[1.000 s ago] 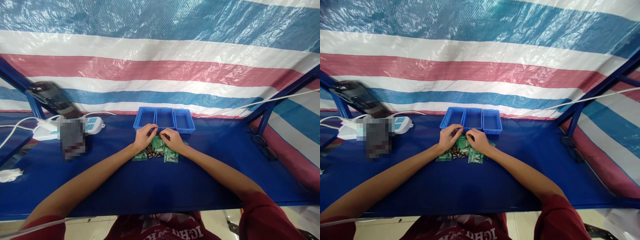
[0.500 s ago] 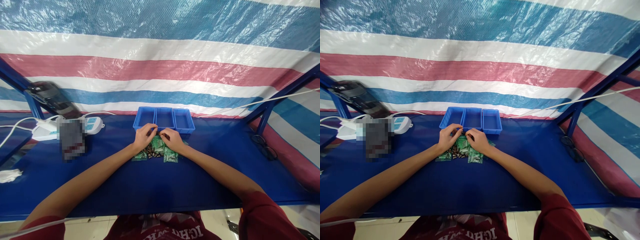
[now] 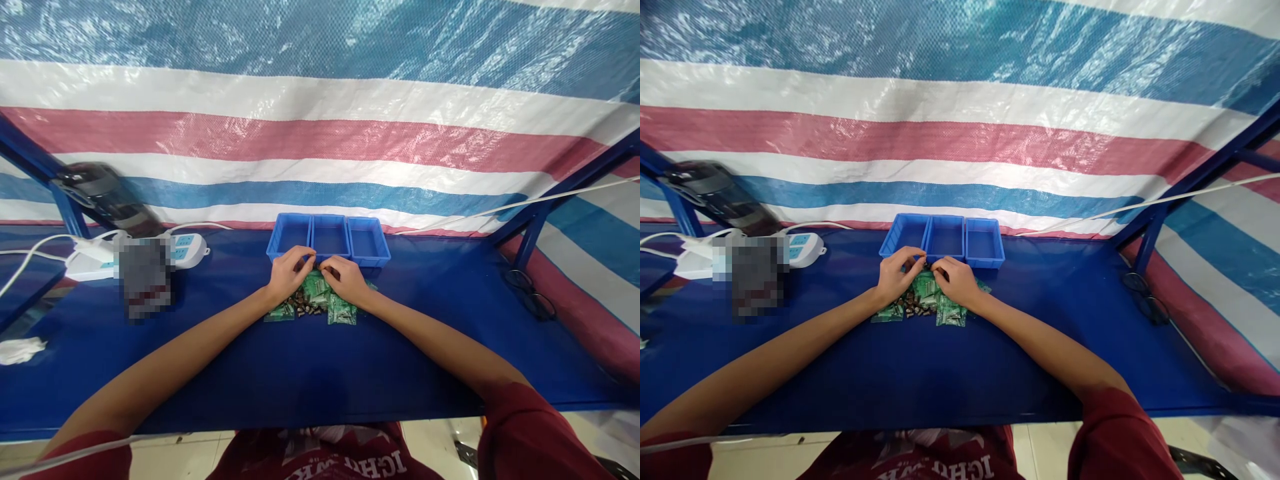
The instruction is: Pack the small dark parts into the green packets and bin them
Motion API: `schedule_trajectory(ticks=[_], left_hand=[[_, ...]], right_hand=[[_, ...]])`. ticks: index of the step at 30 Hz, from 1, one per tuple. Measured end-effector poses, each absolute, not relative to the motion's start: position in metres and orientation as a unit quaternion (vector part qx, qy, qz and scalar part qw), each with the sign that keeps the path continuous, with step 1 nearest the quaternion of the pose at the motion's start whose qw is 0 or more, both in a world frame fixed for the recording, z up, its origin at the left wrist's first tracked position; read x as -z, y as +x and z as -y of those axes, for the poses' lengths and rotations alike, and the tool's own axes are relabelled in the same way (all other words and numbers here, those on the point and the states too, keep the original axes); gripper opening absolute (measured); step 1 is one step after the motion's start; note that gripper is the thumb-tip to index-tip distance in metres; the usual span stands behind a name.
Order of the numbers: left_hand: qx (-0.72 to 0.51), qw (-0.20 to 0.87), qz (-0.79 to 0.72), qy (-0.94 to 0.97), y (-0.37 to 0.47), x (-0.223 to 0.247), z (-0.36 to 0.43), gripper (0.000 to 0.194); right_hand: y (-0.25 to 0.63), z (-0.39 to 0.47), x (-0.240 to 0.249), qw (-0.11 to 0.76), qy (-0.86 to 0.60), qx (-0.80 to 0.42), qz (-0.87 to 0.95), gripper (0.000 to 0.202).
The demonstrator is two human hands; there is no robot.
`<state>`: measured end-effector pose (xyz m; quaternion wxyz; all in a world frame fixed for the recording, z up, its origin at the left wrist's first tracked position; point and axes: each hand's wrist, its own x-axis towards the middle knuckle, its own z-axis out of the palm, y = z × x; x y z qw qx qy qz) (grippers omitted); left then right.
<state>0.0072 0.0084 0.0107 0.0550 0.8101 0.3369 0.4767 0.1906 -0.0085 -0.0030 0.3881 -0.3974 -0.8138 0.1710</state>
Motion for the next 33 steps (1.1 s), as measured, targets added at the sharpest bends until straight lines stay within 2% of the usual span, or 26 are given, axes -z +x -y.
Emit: schedule_trajectory(ticks=[33], left_hand=[[-0.460, 0.052, -0.337, 0.820, 0.0067, -0.0108, -0.0090, 0.014]], right_hand=[[0.1906, 0.0091, 0.0012, 0.380, -0.404, -0.173, 0.813, 0.015]])
